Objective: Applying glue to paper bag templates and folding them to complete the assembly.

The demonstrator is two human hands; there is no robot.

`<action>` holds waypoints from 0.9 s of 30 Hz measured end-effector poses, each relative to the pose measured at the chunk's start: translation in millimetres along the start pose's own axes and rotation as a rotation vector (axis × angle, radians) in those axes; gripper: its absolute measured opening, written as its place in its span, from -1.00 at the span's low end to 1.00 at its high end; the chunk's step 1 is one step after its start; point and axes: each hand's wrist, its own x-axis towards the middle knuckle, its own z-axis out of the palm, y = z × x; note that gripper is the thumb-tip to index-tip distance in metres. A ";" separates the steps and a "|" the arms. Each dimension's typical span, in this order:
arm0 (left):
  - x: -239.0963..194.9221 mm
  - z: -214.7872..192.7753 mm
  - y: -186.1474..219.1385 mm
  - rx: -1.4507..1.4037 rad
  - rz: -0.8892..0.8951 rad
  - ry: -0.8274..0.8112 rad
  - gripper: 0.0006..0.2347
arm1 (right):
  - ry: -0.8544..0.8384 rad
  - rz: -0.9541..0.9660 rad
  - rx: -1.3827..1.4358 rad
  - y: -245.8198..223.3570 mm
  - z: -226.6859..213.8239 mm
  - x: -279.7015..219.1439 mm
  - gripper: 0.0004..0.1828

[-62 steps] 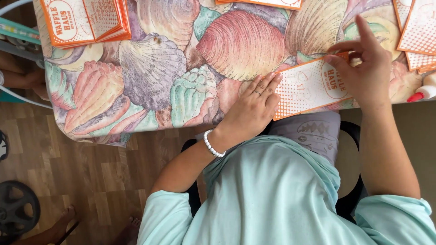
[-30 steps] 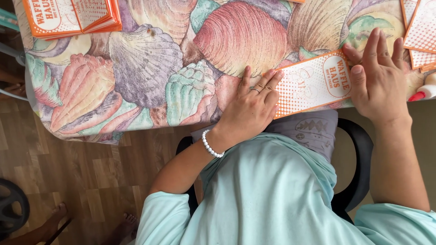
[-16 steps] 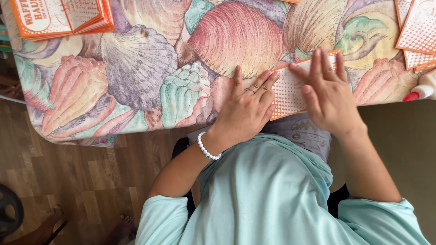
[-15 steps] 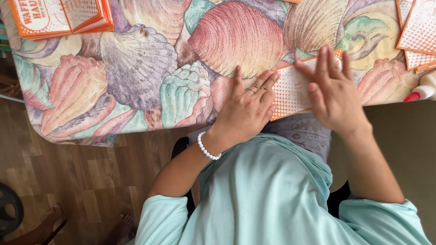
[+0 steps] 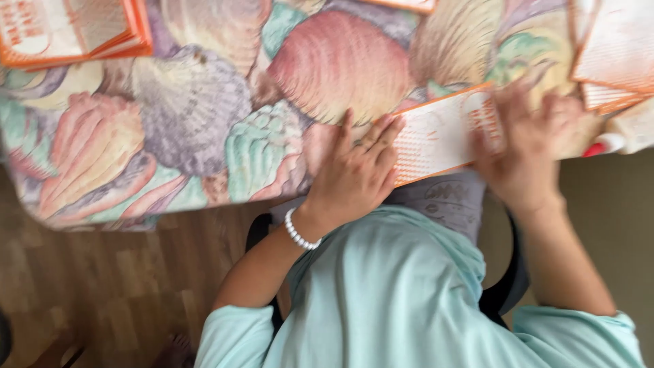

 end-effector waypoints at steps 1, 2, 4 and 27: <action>1.1 7.2 -0.9 -0.007 0.008 0.003 -0.85 | 0.000 0.007 -0.009 -2.1 10.3 -6.2 -0.43; 1.9 14.9 -2.0 -0.008 0.021 0.064 -0.84 | 0.061 -0.100 0.001 -4.0 21.4 -12.3 -0.34; -1.9 21.4 -3.7 -0.003 0.017 0.108 -0.81 | 0.114 -0.210 0.032 -8.7 39.4 -20.9 -0.23; 1.6 -1.9 2.3 0.003 -0.043 -0.003 -0.77 | -0.031 -0.230 0.140 -34.5 12.2 2.9 -0.36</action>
